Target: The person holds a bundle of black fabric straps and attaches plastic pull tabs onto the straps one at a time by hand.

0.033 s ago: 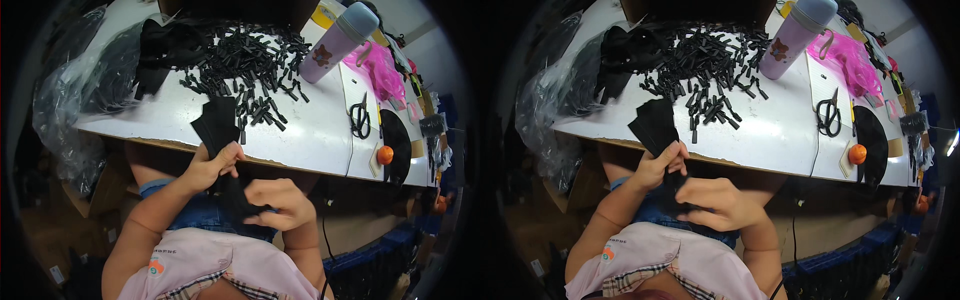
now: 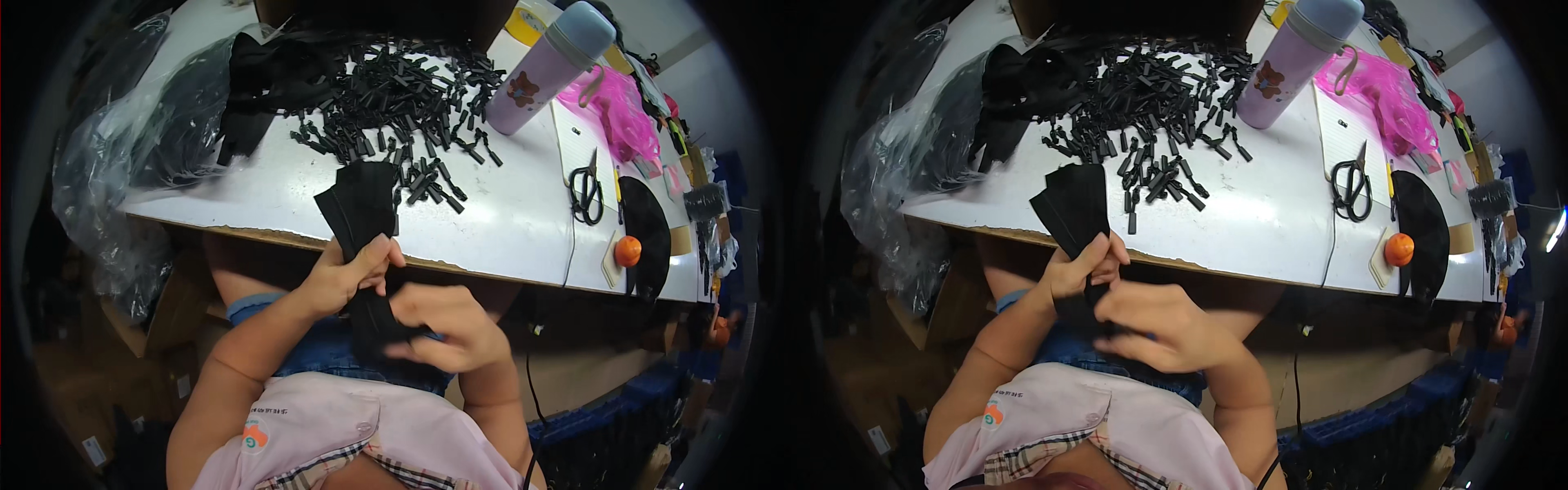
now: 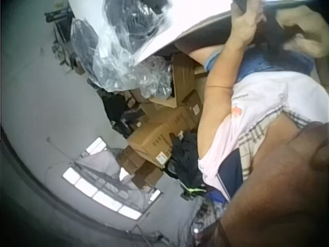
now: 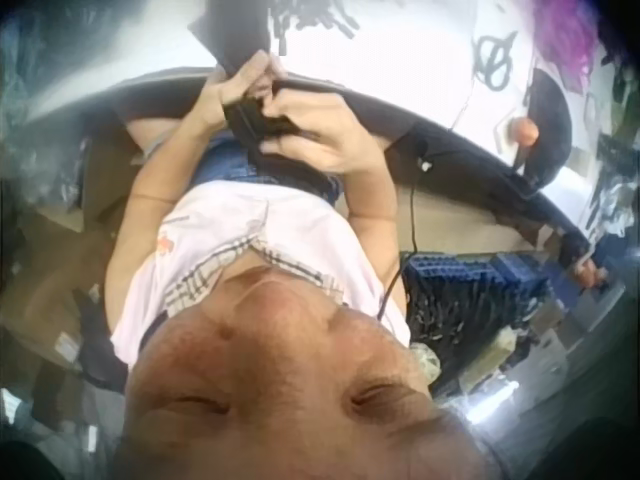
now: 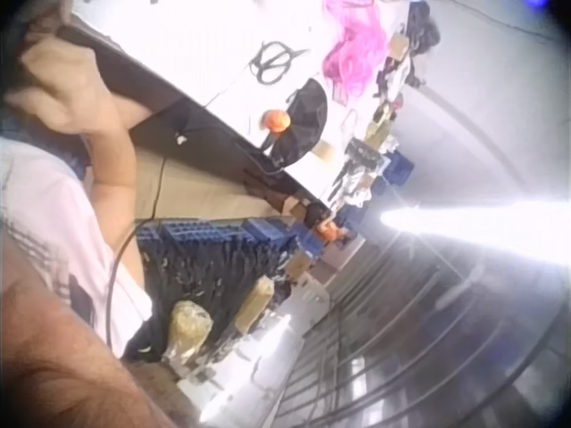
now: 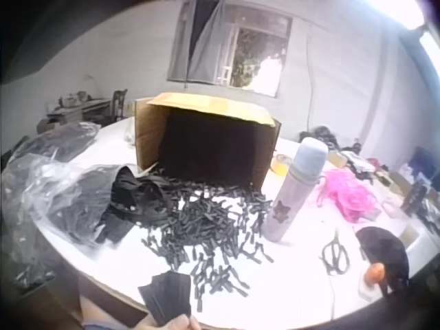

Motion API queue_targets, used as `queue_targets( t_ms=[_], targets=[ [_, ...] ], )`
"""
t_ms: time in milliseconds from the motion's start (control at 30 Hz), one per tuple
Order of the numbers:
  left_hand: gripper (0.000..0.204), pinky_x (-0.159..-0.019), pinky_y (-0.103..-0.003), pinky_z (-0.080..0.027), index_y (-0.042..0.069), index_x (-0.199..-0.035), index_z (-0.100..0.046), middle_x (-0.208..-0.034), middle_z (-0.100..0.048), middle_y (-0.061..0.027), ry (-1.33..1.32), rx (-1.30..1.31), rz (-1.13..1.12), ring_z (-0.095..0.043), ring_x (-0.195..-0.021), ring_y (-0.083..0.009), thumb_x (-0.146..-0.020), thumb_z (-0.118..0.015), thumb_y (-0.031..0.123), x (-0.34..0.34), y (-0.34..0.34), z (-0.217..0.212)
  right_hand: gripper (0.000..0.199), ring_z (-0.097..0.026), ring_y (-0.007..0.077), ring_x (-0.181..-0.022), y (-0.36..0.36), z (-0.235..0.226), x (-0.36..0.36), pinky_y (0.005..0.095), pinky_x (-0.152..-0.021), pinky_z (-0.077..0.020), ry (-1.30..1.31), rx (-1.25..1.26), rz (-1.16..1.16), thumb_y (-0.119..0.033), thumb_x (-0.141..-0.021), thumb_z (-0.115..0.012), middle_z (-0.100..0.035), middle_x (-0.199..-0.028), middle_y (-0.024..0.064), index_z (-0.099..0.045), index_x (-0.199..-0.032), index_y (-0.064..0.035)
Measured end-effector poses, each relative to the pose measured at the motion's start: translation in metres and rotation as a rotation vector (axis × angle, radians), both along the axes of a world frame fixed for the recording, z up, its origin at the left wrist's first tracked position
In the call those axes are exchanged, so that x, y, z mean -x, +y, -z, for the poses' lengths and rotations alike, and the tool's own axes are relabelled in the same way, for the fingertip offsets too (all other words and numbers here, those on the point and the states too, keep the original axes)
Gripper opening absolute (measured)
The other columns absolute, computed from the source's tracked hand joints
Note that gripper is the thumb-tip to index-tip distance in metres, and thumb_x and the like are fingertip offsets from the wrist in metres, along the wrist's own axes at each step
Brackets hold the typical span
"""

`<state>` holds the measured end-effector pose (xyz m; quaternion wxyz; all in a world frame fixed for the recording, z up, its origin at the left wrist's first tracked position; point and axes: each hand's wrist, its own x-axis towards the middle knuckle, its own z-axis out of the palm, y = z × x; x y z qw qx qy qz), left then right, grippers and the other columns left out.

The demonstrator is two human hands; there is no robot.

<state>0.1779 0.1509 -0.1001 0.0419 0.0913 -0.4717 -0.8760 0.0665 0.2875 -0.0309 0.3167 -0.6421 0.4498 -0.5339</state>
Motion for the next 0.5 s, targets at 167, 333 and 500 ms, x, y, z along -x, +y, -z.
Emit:
queue_targets(
  t_ms=[167,333,500],
  targets=[
    [0.049,-0.068,-0.024,-0.043,0.003,-0.102,-0.047,-0.089,-0.049,-0.0032,0.189,-0.048,0.01,-0.05,-0.078,-0.0101,-0.073,-0.062,0.039,-0.003,0.011,-0.005,0.013,-0.053,0.0216,-0.056,-0.018,0.02,-0.011,0.0269,-0.05,-0.0421,-0.006,-0.067,0.444,0.003,-0.066,-0.061,-0.055,-0.074,0.0127,-0.056,-0.078,0.0042],
    [0.037,-0.064,-0.023,-0.044,0.003,-0.099,-0.047,-0.082,-0.053,-0.005,0.056,0.231,0.002,-0.053,-0.073,-0.0119,-0.072,-0.065,0.021,-0.007,0.01,-0.003,0.01,-0.053,0.0107,-0.053,-0.025,0.025,-0.008,0.022,-0.045,-0.0402,0.054,-0.005,0.4,0.004,-0.068,-0.061,-0.055,-0.068,0.0073,-0.059,-0.078,0.0031],
    [0.034,-0.05,-0.022,-0.042,-0.003,-0.099,-0.048,-0.054,-0.043,0.0007,-0.15,0.085,-0.144,-0.041,-0.045,-0.0058,-0.08,-0.056,0.025,-0.01,0.004,-0.011,0.034,-0.055,0.0282,-0.078,-0.033,0.034,0.011,0.0305,-0.067,-0.0455,0.267,0.094,0.633,-0.008,-0.069,-0.063,-0.055,-0.09,0.0168,-0.053,-0.101,0.0013]
  ],
)
